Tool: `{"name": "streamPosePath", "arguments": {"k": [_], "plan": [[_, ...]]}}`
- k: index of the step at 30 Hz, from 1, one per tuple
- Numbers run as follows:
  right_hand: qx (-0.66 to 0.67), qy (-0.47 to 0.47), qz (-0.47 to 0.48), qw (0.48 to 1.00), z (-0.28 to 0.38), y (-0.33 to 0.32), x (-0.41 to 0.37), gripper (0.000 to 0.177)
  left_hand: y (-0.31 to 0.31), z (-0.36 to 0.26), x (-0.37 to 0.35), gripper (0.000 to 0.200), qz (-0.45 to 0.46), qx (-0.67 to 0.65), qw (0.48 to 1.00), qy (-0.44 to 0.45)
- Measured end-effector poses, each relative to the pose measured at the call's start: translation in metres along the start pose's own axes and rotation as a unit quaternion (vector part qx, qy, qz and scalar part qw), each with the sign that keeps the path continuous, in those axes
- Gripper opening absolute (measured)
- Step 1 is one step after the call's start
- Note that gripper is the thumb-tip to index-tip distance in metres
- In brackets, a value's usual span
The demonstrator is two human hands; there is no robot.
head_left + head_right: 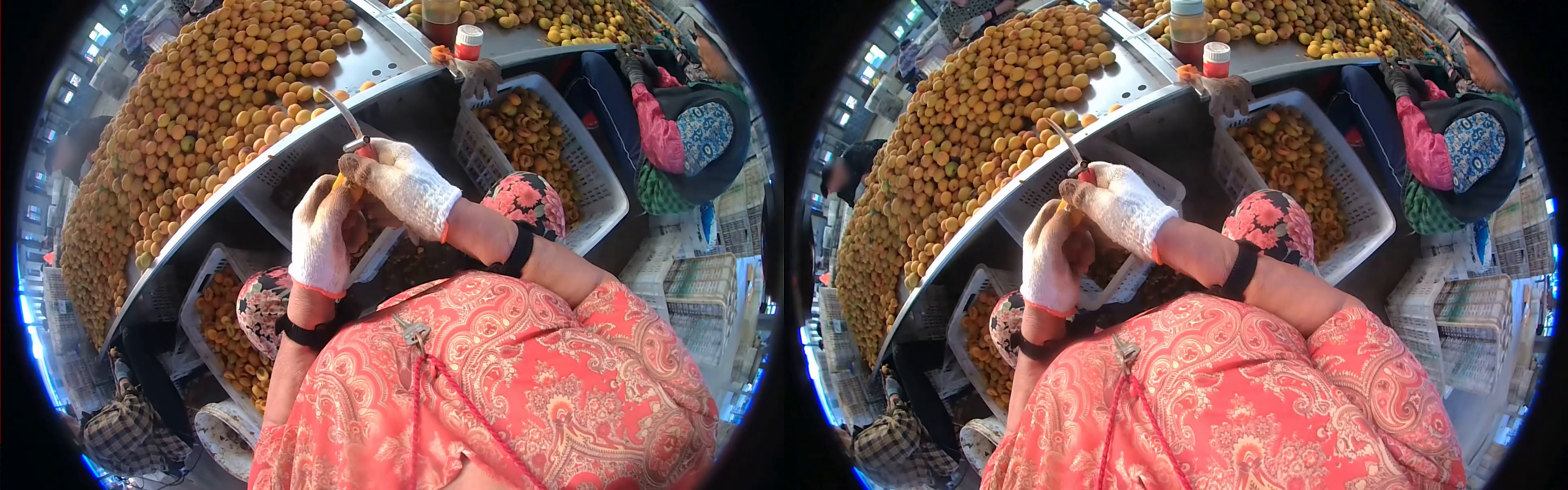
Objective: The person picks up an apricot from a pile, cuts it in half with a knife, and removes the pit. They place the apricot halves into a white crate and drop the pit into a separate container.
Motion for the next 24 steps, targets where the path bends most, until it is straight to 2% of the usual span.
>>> {"name": "streamPosePath", "arguments": {"k": [1,2,3,4,5,7,9,11,12,14,17,19,20,22,24], "plan": [[0.001,0.000,0.002,1.000,-0.002,-0.001,0.000,0.023,0.000,-0.003,0.000,0.021,-0.002,0.001,1.000,0.000],[-0.099,-0.112,-0.003,0.989,0.019,-0.003,-0.004,0.023,0.000,-0.004,-0.001,0.020,-0.005,-0.016,1.000,-0.016],[-0.197,-0.222,-0.006,0.955,0.038,-0.001,-0.011,0.024,0.000,-0.004,-0.002,0.020,-0.008,-0.034,0.999,-0.032],[-0.202,-0.316,0.001,0.927,0.054,0.003,-0.018,0.025,-0.005,-0.002,0.002,0.025,-0.005,-0.036,0.999,-0.022],[-0.202,-0.316,0.003,0.927,0.057,0.000,-0.018,0.025,-0.007,0.002,0.002,0.025,-0.006,-0.036,0.999,-0.021],[-0.261,-0.227,0.081,0.935,0.046,0.008,-0.015,0.028,-0.012,0.003,-0.002,0.031,-0.035,-0.011,0.999,-0.003],[-0.276,-0.199,0.088,0.936,0.045,0.012,-0.019,0.031,-0.015,0.005,-0.002,0.033,-0.026,-0.003,1.000,-0.007],[-0.397,-0.273,0.056,0.875,0.056,0.019,-0.029,0.028,-0.015,0.007,-0.004,0.034,-0.021,0.003,1.000,-0.011],[-0.397,-0.314,0.039,0.861,0.058,0.021,-0.031,0.026,-0.014,0.008,-0.005,0.035,-0.022,-0.037,0.999,-0.027],[-0.412,-0.317,0.040,0.853,0.061,0.024,-0.034,0.023,-0.012,0.008,-0.008,0.035,-0.024,-0.077,0.996,-0.042],[-0.439,-0.320,0.039,0.839,0.062,0.026,-0.034,0.022,-0.010,0.010,-0.009,0.038,-0.010,-0.029,0.998,-0.056],[-0.450,-0.320,0.038,0.833,0.060,0.026,-0.034,0.021,-0.001,0.011,-0.010,0.034,0.071,-0.011,0.996,-0.053],[-0.425,-0.302,0.033,0.852,0.058,0.021,-0.030,0.021,0.002,0.010,-0.008,0.034,0.071,-0.012,0.996,-0.054],[-0.400,-0.282,0.030,0.872,0.052,0.018,-0.026,0.021,-0.005,0.028,-0.008,0.028,-0.015,-0.082,0.982,-0.169],[-0.293,-0.206,0.018,0.933,0.038,0.007,-0.015,0.023,0.008,0.018,-0.010,0.025,-0.030,-0.092,0.984,-0.150]]}}
Point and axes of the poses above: each hand's wrist, its own x-axis towards the middle knuckle, its own y-axis out of the palm, z = x × y, the point moved 10 cm from there along x, towards the middle knuckle, and after that the axes turned 3 degrees about -y, right-handed, at the moved point
